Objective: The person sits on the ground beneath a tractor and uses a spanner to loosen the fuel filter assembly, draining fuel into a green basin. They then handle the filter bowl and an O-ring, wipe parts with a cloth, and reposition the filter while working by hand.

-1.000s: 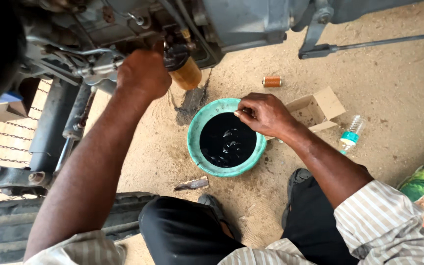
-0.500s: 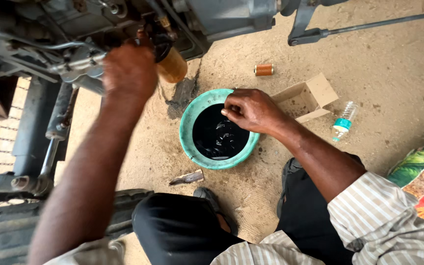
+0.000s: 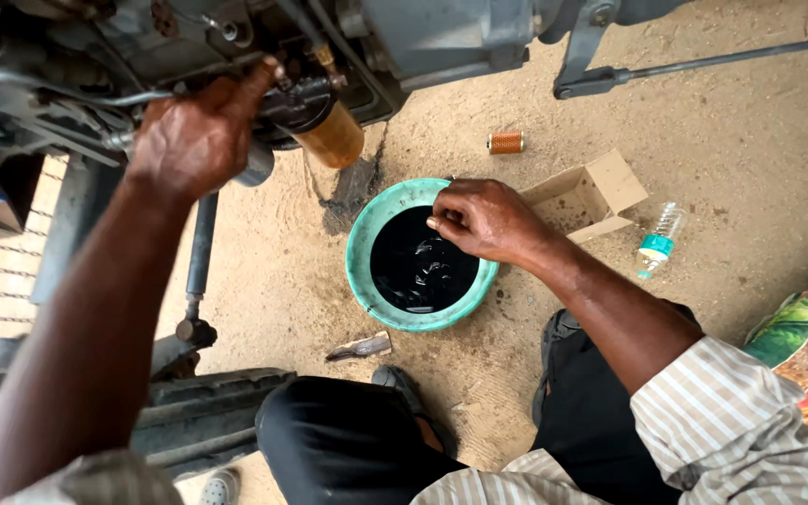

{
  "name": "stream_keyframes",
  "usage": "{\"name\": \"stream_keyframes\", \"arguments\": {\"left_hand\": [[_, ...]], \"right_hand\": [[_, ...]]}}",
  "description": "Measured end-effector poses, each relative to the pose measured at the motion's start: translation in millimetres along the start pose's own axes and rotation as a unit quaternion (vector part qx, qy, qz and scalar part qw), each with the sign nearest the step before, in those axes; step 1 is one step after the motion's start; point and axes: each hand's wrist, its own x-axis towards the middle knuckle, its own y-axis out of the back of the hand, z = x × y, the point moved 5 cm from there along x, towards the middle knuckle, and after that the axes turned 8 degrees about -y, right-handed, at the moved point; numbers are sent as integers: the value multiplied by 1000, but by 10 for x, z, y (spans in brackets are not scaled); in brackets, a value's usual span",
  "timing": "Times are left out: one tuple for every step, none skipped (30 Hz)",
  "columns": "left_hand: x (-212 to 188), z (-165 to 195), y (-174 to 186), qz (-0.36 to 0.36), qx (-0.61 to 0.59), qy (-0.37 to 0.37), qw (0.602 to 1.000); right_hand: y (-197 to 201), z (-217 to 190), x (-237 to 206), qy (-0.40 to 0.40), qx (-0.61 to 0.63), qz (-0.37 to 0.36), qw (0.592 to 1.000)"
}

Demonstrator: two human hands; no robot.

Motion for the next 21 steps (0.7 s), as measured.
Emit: {"name": "stream_keyframes", "arguments": {"left_hand": [[-13,67,75,49,-50,14,997],[-28,124,149,95,-102,29,990],[-8,157,137,52,-98,72,991],[17,185,118,10,-92,120,988],[26,195,102,-31,-86,168,982],[57,227,137,-24,-91,163,982],[103,263,165,-18,-97,155,983],[152,301,192,-11,-104,146,984],[193,323,202,-22,-120,158,980],[240,347,219,-32,-135,170,976],[285,373,240,-43,-150,183,971],[340,418,271,-55,-141,182,972],[399,465,303,-67,-132,182,972],[459,511,333,-79,-124,182,972],[509,545,339,-110,-105,196,969],[550,575,332,-141,-87,208,964],[564,593,313,-172,-68,220,958],[566,603,298,-176,-59,227,956],[549,604,267,-181,-50,235,954],[518,596,223,-186,-41,243,951],[480,589,169,-191,-35,233,953]], "right_hand": [[25,-18,-9,6,4,7,1000],[45,-35,-17,12,9,12,1000],[62,-39,-23,9,10,13,1000],[73,-46,-25,11,10,13,1000],[83,-51,-30,13,10,13,1000],[88,-54,-33,16,10,12,1000],[94,-52,-38,16,9,12,1000],[99,-45,-42,13,8,12,1000],[101,-42,-47,17,9,12,1000],[103,-37,-51,19,9,12,1000],[102,-33,-54,23,10,11,1000],[99,-22,-53,21,8,11,1000],[93,-13,-50,19,7,10,1000],[83,-6,-44,17,5,9,1000],[60,4,-36,11,-2,-1,1000],[35,13,-26,4,-10,-11,1000],[8,23,-18,-2,-18,-21,1000],[-8,20,-13,4,-18,-20,1000],[-25,18,-9,9,-17,-18,1000],[-40,19,-7,15,-16,-17,1000],[-53,23,-7,19,-14,-15,1000]]}}
